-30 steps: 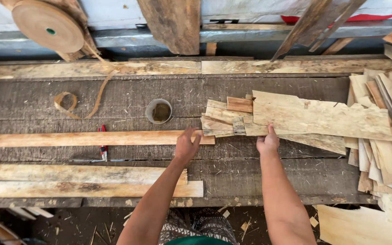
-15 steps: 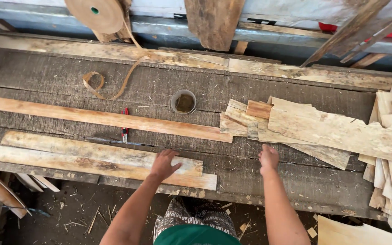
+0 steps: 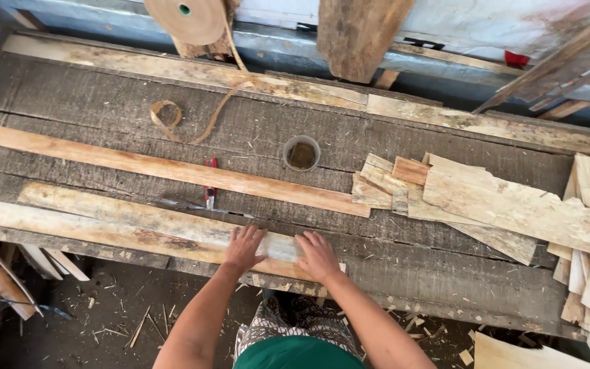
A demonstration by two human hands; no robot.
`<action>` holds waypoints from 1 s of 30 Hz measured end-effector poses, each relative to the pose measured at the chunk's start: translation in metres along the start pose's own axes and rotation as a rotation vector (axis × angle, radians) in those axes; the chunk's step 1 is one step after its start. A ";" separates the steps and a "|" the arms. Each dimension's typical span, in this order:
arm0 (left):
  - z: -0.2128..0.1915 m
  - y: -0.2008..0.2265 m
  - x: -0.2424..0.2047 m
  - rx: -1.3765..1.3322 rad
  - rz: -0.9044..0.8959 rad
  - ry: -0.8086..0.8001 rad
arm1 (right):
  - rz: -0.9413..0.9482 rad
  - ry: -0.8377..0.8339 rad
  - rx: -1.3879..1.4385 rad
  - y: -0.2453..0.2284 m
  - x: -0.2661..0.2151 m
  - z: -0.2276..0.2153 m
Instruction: Apply adhesive tape to the edges of wood veneer strips using a manual dispenser and utility knife.
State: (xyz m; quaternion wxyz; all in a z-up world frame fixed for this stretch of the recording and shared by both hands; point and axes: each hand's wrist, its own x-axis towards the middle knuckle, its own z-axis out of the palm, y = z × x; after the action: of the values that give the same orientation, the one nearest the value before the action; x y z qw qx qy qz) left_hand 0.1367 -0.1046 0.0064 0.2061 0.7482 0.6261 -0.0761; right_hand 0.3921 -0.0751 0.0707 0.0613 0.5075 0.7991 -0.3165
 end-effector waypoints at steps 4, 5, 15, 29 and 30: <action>0.007 0.001 -0.005 -0.026 -0.002 0.032 | 0.009 -0.027 -0.077 -0.013 0.008 0.029; 0.011 -0.001 -0.006 -0.033 0.018 0.064 | -0.002 -0.012 -0.119 -0.013 0.008 0.031; -0.031 -0.025 -0.019 -0.031 0.017 -0.088 | -0.029 0.025 -0.239 0.037 -0.014 0.012; -0.001 -0.070 -0.011 0.052 0.088 -0.003 | 0.205 0.124 -0.308 0.077 -0.036 -0.002; 0.002 -0.071 -0.011 0.078 0.107 0.011 | 0.166 0.093 -0.279 0.067 -0.028 0.002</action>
State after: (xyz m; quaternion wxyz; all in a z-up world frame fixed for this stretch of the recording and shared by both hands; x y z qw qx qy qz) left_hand 0.0661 -0.1059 -0.0064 0.1770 0.7886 0.5827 -0.0851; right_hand 0.4615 -0.0792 0.0511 0.1200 0.5724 0.7926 -0.1725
